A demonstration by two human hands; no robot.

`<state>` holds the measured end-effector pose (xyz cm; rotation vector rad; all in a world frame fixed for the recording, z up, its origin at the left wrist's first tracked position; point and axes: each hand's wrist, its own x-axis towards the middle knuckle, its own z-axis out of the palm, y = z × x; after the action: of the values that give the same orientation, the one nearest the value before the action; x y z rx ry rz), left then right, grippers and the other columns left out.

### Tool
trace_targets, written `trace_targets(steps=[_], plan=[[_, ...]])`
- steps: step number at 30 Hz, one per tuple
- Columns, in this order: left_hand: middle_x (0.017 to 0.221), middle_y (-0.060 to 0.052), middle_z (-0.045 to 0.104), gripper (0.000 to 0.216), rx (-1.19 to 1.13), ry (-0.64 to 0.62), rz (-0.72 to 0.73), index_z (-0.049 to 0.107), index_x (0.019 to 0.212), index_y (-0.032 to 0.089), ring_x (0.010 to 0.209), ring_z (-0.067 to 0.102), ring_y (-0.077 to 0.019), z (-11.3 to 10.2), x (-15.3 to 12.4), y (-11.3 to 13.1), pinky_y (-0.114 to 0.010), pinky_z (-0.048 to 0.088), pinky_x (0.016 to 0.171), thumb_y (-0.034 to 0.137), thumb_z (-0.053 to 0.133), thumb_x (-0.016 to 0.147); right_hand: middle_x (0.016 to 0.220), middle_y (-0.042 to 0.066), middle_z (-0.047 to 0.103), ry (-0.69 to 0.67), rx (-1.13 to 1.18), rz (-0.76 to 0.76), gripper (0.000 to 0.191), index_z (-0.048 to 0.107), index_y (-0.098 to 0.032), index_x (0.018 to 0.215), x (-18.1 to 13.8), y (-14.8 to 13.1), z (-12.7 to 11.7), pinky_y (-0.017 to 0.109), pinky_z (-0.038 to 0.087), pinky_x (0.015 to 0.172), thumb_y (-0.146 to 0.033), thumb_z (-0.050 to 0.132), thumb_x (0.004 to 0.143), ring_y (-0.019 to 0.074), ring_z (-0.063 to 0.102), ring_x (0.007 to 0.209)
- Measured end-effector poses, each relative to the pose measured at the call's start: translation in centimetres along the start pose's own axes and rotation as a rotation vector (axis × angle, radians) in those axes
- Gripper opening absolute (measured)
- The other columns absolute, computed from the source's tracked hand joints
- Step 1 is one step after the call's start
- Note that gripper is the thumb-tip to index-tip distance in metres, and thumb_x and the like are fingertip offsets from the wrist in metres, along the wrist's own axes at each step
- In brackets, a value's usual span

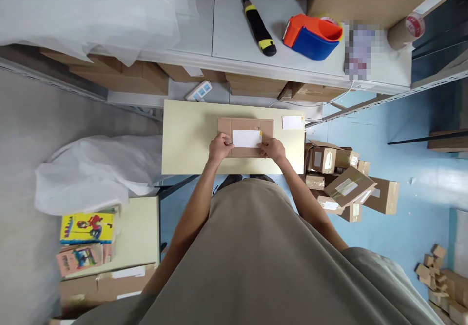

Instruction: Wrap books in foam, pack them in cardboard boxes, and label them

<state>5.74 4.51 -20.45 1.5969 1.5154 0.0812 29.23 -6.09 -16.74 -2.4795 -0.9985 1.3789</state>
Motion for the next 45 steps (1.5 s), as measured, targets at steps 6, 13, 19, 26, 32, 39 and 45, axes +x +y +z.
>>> trace_targets(steps=[6,13,19,26,32,39,45], plan=[[0.093,-0.002,0.082,0.029,0.020,0.011,-0.011,0.075,0.111,0.022,0.096,0.078,-0.0229,0.2,-0.1,0.4,-0.033,0.055,0.095,0.020,0.087,0.085,0.077,0.005,0.085,0.048,-0.027,-0.097,0.043,0.074,-0.022,0.071,2.0,-3.5,2.4,0.027,0.061,0.093,-0.036,0.068,0.111,0.0204,0.083,0.091],[0.095,-0.004,0.085,0.021,0.059,0.055,-0.013,0.075,0.105,0.023,0.101,0.080,-0.0255,0.7,-0.2,0.6,-0.036,0.057,0.097,0.026,0.087,0.088,0.078,0.006,0.085,0.036,0.017,-0.156,0.040,0.077,-0.020,0.077,4.2,-5.9,4.7,0.027,0.062,0.089,-0.036,0.066,0.113,0.0194,0.083,0.081],[0.087,-0.003,0.082,0.017,0.001,0.074,0.024,0.075,0.103,0.022,0.091,0.078,-0.0231,0.7,0.0,0.1,-0.035,0.058,0.094,0.023,0.084,0.088,0.078,0.003,0.084,0.085,0.134,-0.084,0.040,0.075,-0.022,0.076,4.2,-2.7,2.2,0.026,0.062,0.084,-0.036,0.066,0.112,0.0157,0.079,0.067],[0.101,-0.006,0.084,0.024,-0.079,0.180,0.029,0.076,0.114,0.021,0.097,0.079,-0.0232,-0.2,-1.8,-3.1,-0.034,0.059,0.097,0.027,0.080,0.091,0.079,0.007,0.085,0.194,-0.017,-0.154,0.037,0.073,-0.026,0.075,0.6,5.0,0.9,0.032,0.060,0.083,-0.043,0.071,0.107,0.0250,0.081,0.080],[0.140,-0.013,0.079,0.059,-0.148,0.177,-0.152,0.072,0.143,0.020,0.112,0.080,-0.0262,-1.1,-3.6,-10.2,-0.040,0.063,0.106,0.012,0.065,0.085,0.117,0.017,0.086,0.326,0.238,-0.064,0.034,0.079,-0.019,0.122,-1.5,13.1,2.9,0.040,0.066,0.090,-0.043,0.063,0.103,0.0279,0.083,0.097],[0.149,-0.009,0.078,0.055,-0.248,0.067,-0.059,0.083,0.132,0.022,0.136,0.075,-0.0295,1.2,-4.4,-8.6,-0.045,0.060,0.121,0.017,0.075,0.077,0.133,0.017,0.078,0.216,0.542,-0.189,0.050,0.082,-0.022,0.115,-1.4,10.5,6.6,0.046,0.070,0.099,-0.059,0.083,0.083,0.0330,0.077,0.121],[0.123,-0.010,0.087,0.042,-0.383,0.200,0.057,0.086,0.115,0.018,0.113,0.083,-0.0254,-1.6,-5.7,-5.6,-0.037,0.064,0.110,0.048,0.081,0.086,0.121,0.014,0.081,0.418,0.544,-0.309,0.063,0.085,-0.020,0.120,-4.0,8.8,3.0,0.044,0.069,0.100,-0.076,0.070,0.095,0.0297,0.081,0.108]])
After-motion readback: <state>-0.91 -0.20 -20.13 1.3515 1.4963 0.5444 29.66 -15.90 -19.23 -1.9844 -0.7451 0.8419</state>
